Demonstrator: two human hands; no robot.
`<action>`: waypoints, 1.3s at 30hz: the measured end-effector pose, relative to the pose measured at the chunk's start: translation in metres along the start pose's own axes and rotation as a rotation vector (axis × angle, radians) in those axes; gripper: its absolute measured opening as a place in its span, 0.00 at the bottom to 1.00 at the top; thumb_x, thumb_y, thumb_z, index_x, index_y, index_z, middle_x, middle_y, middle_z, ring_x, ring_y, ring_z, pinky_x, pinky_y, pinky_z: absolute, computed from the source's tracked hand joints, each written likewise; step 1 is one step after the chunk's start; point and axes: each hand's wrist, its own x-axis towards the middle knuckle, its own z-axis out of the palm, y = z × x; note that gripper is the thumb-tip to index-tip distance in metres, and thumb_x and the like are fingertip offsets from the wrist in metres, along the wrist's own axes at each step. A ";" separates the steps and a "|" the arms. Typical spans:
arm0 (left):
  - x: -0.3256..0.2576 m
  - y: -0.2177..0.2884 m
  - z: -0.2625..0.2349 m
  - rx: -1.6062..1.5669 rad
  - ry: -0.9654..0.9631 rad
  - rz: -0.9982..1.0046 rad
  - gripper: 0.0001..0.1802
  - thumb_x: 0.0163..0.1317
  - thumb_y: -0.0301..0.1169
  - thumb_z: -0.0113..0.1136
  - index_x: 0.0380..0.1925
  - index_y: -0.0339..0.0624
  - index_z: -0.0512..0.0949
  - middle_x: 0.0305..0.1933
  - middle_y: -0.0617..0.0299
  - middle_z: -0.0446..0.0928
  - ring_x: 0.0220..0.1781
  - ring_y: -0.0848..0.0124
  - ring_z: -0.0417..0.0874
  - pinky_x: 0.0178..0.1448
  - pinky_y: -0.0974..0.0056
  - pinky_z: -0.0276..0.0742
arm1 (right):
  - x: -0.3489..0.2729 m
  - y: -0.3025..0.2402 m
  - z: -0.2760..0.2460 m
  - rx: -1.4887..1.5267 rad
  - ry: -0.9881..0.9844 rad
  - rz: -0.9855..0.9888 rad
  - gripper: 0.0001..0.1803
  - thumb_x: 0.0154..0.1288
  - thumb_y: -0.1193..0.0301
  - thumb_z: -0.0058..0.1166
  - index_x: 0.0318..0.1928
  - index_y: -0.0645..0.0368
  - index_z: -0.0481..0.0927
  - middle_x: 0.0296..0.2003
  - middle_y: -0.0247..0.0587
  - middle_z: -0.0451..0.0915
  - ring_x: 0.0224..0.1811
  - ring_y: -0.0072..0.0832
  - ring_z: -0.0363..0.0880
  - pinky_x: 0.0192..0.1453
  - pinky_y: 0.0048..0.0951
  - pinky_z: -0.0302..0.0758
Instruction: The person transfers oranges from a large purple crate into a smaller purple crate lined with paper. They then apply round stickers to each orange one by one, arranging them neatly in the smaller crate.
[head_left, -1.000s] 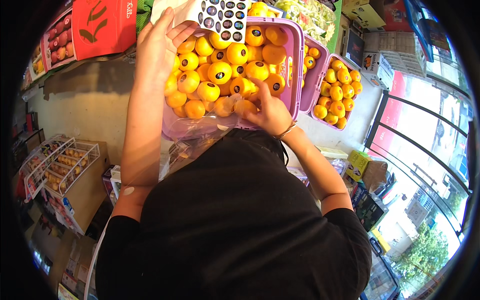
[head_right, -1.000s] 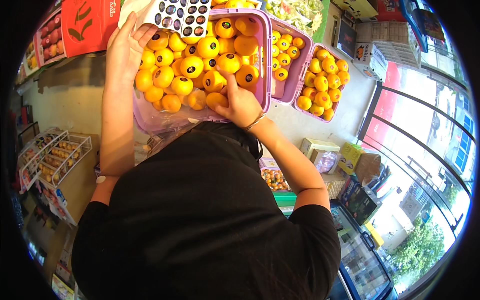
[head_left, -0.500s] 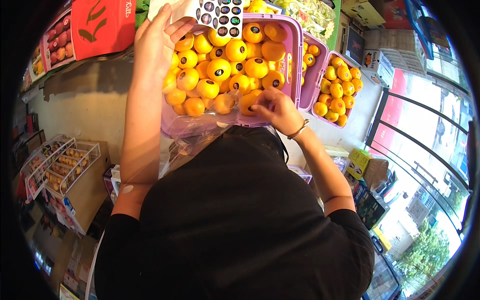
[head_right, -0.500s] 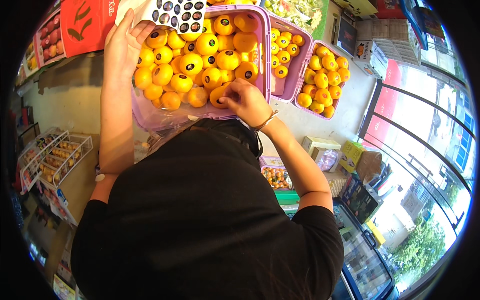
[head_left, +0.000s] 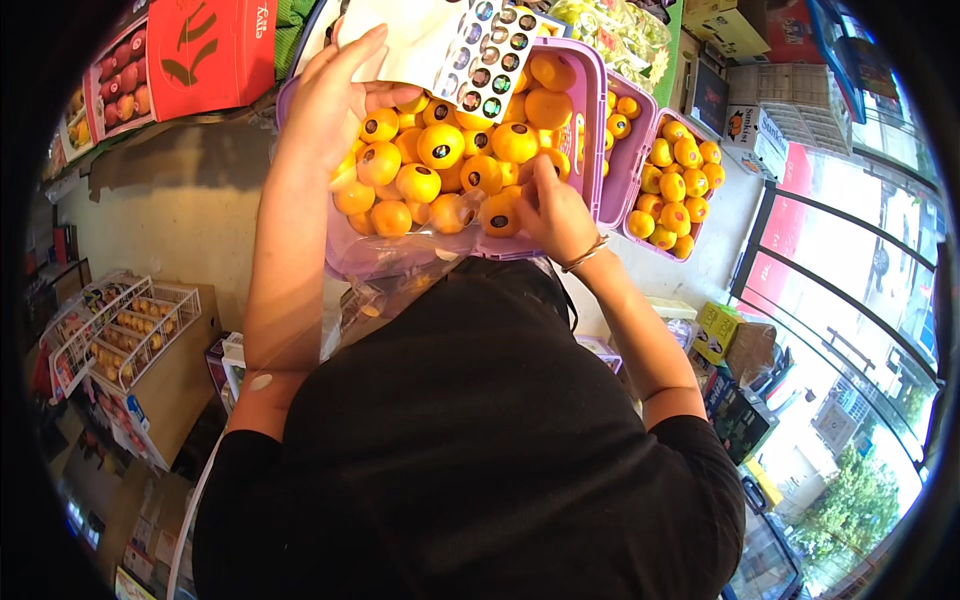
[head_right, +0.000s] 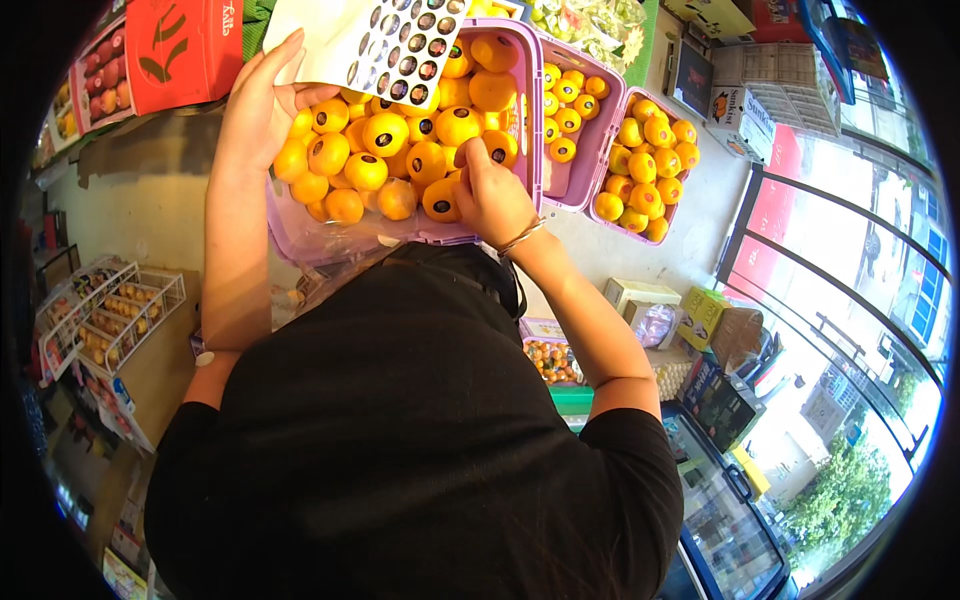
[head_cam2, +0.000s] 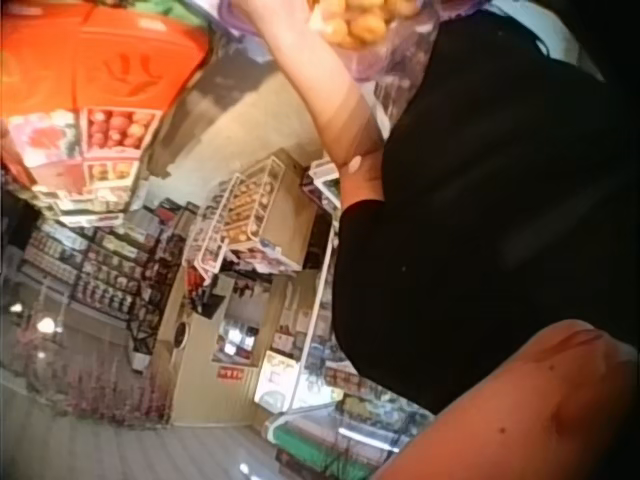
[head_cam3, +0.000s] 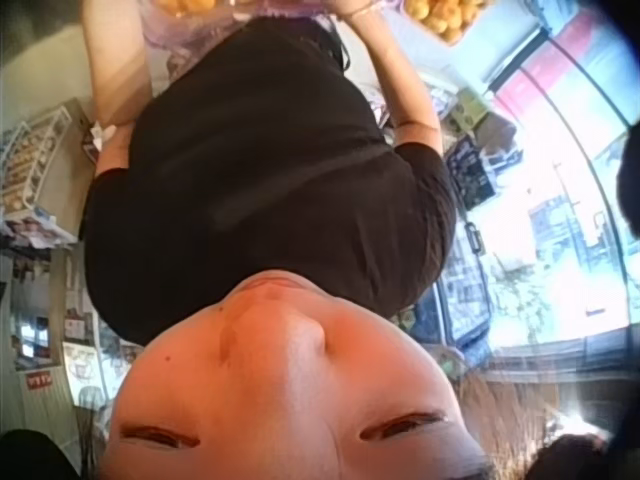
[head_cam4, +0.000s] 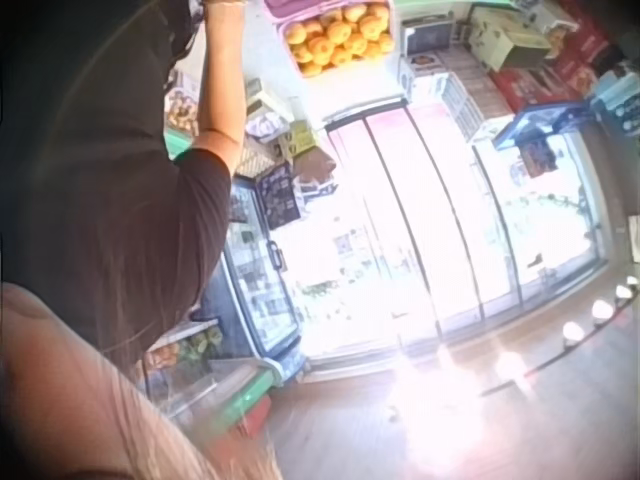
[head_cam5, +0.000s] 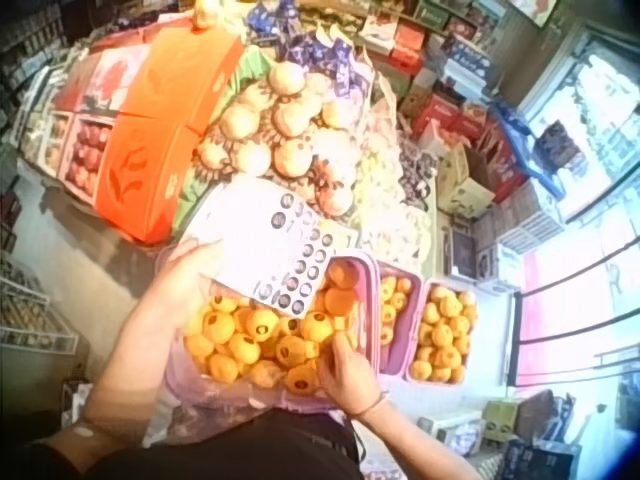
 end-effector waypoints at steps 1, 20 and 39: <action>-0.001 -0.003 0.002 0.014 -0.067 0.045 0.21 0.65 0.33 0.59 0.53 0.32 0.69 0.51 0.53 0.76 0.46 0.61 0.84 0.46 0.57 0.86 | 0.006 -0.005 -0.005 0.083 0.143 -0.083 0.12 0.57 0.78 0.55 0.40 0.62 0.68 0.25 0.49 0.76 0.28 0.47 0.79 0.34 0.40 0.75; -0.006 -0.001 0.001 -0.050 -0.340 -0.267 0.18 0.71 0.32 0.49 0.57 0.35 0.71 0.53 0.57 0.78 0.53 0.69 0.82 0.54 0.63 0.80 | 0.069 -0.098 -0.063 -0.456 0.378 -0.809 0.13 0.47 0.74 0.68 0.37 0.47 0.84 0.57 0.40 0.75 0.59 0.40 0.71 0.63 0.40 0.65; 0.009 -0.004 -0.058 -0.556 -0.203 0.064 0.19 0.73 0.31 0.41 0.57 0.31 0.68 0.56 0.51 0.77 0.55 0.60 0.81 0.50 0.58 0.84 | 0.050 -0.019 0.035 -0.470 -0.342 -0.645 0.08 0.53 0.69 0.56 0.35 0.45 0.83 0.36 0.33 0.77 0.45 0.34 0.78 0.48 0.36 0.73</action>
